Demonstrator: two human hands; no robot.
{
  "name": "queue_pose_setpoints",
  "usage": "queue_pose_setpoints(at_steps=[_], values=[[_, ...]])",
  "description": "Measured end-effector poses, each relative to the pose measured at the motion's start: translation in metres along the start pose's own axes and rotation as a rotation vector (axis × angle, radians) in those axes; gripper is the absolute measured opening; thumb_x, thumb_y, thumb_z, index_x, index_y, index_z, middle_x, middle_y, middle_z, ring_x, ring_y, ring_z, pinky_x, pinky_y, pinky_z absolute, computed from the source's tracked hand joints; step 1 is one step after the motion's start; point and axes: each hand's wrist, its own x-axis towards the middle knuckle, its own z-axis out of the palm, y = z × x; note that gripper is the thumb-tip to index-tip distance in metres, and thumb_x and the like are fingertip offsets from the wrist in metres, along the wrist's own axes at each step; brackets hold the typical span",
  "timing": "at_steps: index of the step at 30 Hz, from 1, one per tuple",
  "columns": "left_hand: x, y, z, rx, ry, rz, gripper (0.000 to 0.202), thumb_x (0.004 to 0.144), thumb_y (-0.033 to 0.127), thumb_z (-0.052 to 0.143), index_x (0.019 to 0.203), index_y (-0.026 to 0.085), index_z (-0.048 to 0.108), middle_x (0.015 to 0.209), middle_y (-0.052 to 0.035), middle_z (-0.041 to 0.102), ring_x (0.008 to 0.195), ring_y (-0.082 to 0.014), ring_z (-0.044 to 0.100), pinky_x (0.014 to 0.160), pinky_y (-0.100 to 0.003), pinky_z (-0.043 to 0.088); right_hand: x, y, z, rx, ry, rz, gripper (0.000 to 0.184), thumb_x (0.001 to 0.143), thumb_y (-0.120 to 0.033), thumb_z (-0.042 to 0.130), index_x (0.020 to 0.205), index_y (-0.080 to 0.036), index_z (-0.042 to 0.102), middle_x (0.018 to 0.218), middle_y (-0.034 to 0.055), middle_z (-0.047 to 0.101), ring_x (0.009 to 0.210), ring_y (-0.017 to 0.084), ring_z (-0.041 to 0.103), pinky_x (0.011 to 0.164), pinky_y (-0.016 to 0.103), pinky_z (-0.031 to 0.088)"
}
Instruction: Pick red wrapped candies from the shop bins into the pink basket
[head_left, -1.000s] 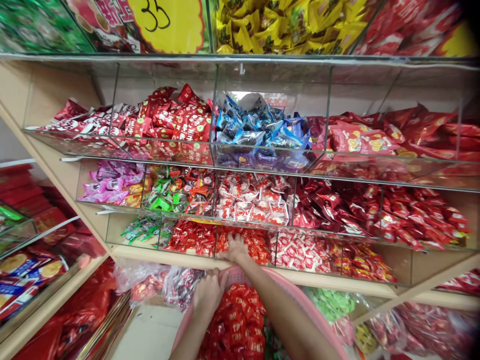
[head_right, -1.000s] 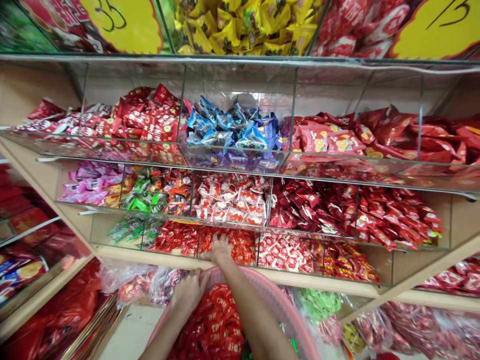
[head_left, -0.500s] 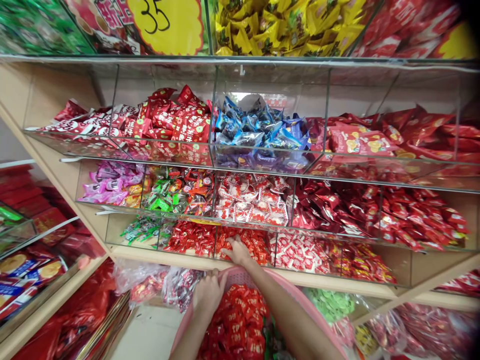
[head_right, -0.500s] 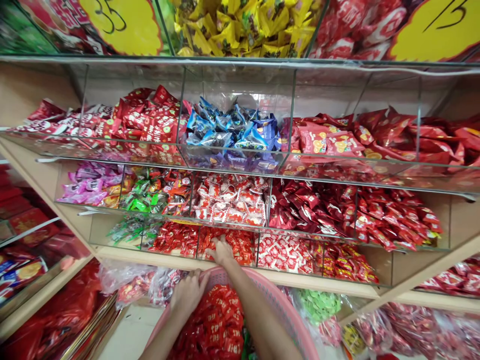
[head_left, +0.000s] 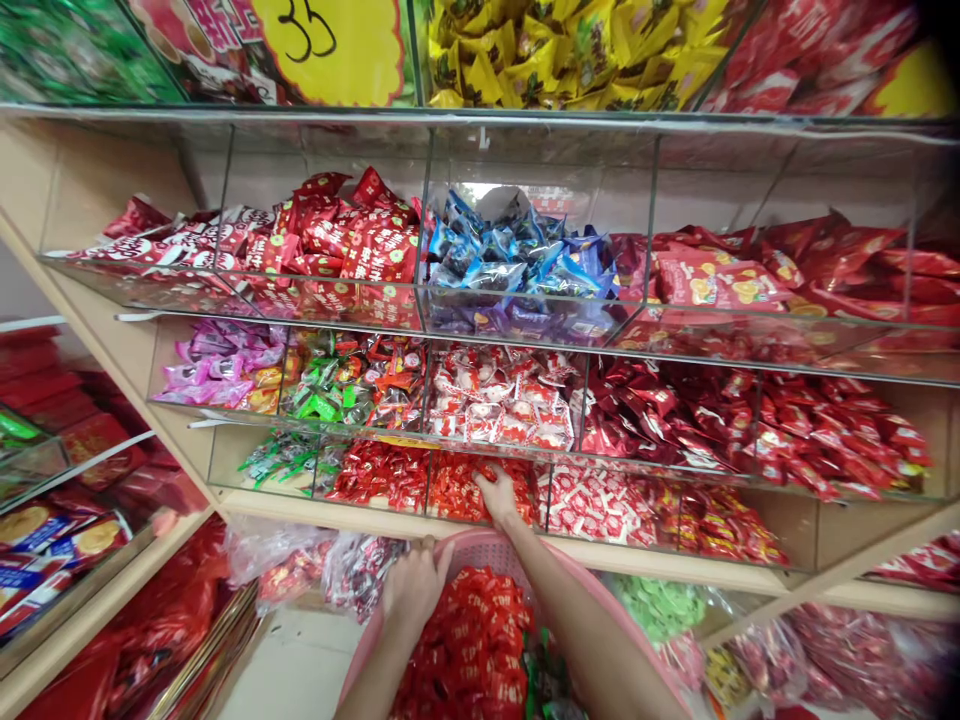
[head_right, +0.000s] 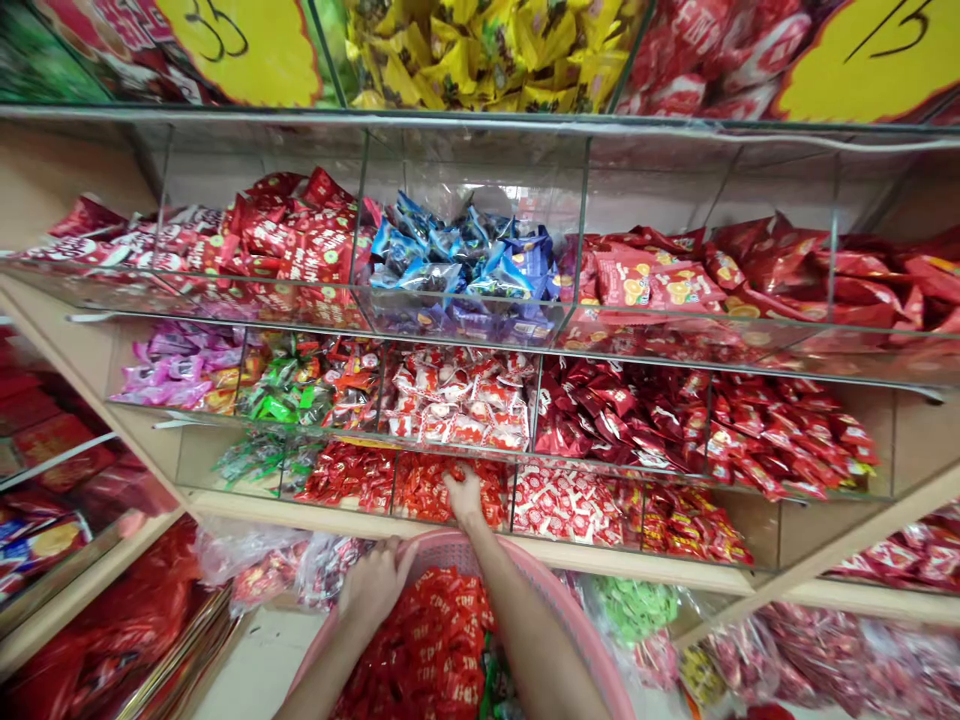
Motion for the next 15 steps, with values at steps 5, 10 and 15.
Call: queue_pose_setpoints(at_steps=[5,10,15], values=[[0.0,-0.001,0.002,0.002,-0.007,0.002,0.056,0.089,0.049,0.017,0.109,0.016,0.057,0.093,-0.0129,0.067,0.075,-0.0245,0.065,0.063,-0.032,0.047,0.0,-0.007,-0.004,0.403,0.026,0.287,0.038,0.054,-0.031,0.071,0.087,-0.018,0.06,0.067,-0.0002,0.065,0.062,0.016,0.061,0.058,0.027,0.05],[0.001,-0.001,0.004,-0.003,-0.007,-0.007,0.058,0.088,0.05,0.016,0.109,0.016,0.057,0.094,-0.0137,0.066,0.076,-0.0227,0.065,0.064,-0.03,0.046,0.001,-0.018,-0.005,0.45,0.048,0.341,0.046,0.051,-0.028,0.075,0.092,-0.02,0.057,0.068,-0.0015,0.063,0.058,0.014,0.06,0.052,0.025,0.049],[0.002,-0.001,0.004,-0.019,-0.022,-0.01,0.059,0.088,0.05,0.014,0.111,0.016,0.056,0.097,-0.0142,0.065,0.077,-0.023,0.065,0.064,-0.031,0.046,-0.014,-0.024,-0.011,0.204,-0.018,0.19,0.045,0.057,-0.035,0.07,0.095,-0.015,0.059,0.078,0.003,0.066,0.067,0.016,0.06,0.06,0.028,0.049]])
